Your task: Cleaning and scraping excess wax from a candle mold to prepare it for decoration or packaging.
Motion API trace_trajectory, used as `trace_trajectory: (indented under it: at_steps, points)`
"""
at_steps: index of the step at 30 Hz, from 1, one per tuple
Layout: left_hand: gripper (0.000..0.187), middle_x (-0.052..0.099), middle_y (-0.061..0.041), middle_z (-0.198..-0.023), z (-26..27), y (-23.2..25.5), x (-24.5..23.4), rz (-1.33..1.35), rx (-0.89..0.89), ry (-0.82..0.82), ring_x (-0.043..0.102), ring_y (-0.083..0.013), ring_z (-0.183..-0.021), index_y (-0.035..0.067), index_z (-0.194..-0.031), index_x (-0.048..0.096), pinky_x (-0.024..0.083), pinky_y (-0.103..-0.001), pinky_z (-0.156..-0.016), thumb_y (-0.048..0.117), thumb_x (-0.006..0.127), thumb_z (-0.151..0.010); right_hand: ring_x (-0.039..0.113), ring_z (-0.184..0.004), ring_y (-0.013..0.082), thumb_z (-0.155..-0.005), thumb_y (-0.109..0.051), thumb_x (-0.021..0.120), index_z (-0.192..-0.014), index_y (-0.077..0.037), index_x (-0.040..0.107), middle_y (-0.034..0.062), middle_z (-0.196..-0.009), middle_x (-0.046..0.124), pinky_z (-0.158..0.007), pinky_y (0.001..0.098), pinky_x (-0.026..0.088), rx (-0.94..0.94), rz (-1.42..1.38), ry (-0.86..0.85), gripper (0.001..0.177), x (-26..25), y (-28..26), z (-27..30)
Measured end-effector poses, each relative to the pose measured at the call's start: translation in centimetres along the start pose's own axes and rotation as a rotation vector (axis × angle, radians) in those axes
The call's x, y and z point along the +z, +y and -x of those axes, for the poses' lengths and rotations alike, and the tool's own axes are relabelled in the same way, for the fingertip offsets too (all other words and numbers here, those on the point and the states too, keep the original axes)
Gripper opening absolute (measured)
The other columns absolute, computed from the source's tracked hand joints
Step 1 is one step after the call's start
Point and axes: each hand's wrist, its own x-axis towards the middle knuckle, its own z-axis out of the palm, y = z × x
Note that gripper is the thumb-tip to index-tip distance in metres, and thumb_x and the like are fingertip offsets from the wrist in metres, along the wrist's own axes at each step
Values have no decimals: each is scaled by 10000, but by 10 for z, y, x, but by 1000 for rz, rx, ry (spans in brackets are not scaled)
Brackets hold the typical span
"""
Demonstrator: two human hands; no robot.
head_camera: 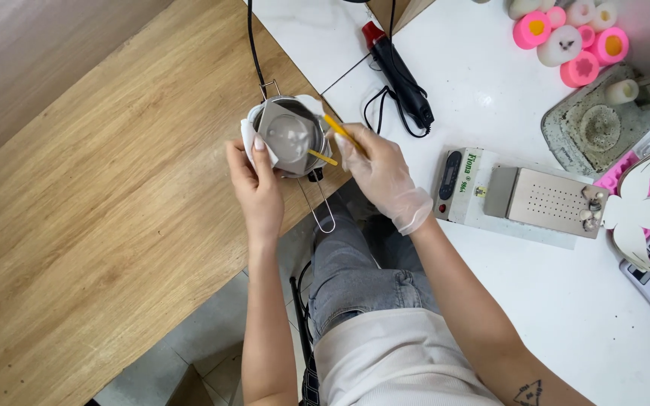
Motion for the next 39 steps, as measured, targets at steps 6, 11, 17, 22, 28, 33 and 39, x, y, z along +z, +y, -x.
trace_trajectory:
  at_steps: [6, 11, 17, 22, 28, 33, 39]
  points:
    - [118, 717, -132, -908, -16, 20, 1, -885, 249, 14, 734, -205, -762, 42, -1118, 508, 521, -383, -623, 156, 479, -1123, 677, -686, 244, -1053, -342, 542, -1252, -60, 688, 136, -896, 725, -656, 372, 536, -51, 388, 104, 375, 12, 9, 13]
    - [202, 674, -171, -1349, -30, 27, -3, -1144, 785, -291, 732, -359, -1013, 27, -1273, 575, 604, -422, -791, 25, 553, -1072, 709, -748, 314, -1038, -383, 526, -1222, -120, 727, 120, -903, 751, -671, 423, 543, 16, 557, 88, 378, 7, 1, 5]
    - [324, 683, -167, -1307, -26, 25, -3, -1124, 671, -274, 762, -298, -954, 43, -1368, 567, 609, -419, -751, -10, 526, -1051, 721, -765, 311, -1032, -349, 544, -1232, -127, 728, 118, -919, 759, -686, 427, 547, 12, 590, 57, 350, 9, 3, -1]
    - [359, 675, -159, -1317, -28, 19, -3, -1180, 729, -289, 762, -269, -969, 30, -1401, 550, 628, -394, -775, -21, 523, -1046, 737, -778, 291, -1026, -339, 562, -1198, -102, 728, 112, -947, 766, -702, 398, 564, -14, 542, 49, 337, 5, 2, -4]
    - [349, 671, -134, -1330, -26, 23, 1, -1194, 717, -277, 761, -281, -974, 47, -1404, 554, 627, -397, -782, -7, 535, -1060, 727, -760, 307, -1015, -356, 565, -1122, -108, 758, 116, -889, 767, -705, 412, 551, 71, 571, -9, 332, -1, -12, -2]
    - [368, 649, -126, -1389, -28, 20, 0, -1212, 759, -274, 755, -299, -956, 59, -1397, 554, 625, -403, -781, -4, 546, -1035, 725, -750, 306, -1036, -350, 540, -1097, -96, 747, 119, -860, 762, -717, 413, 552, 129, 573, -13, 333, 0, -14, -3]
    - [335, 634, -118, -1388, -29, 18, -1, -1220, 687, -274, 755, -285, -959, 50, -1365, 554, 623, -407, -756, 5, 550, -1033, 727, -770, 317, -1013, -324, 557, -1074, -90, 757, 126, -867, 758, -741, 426, 552, 36, 588, 5, 313, 1, 1, -1]
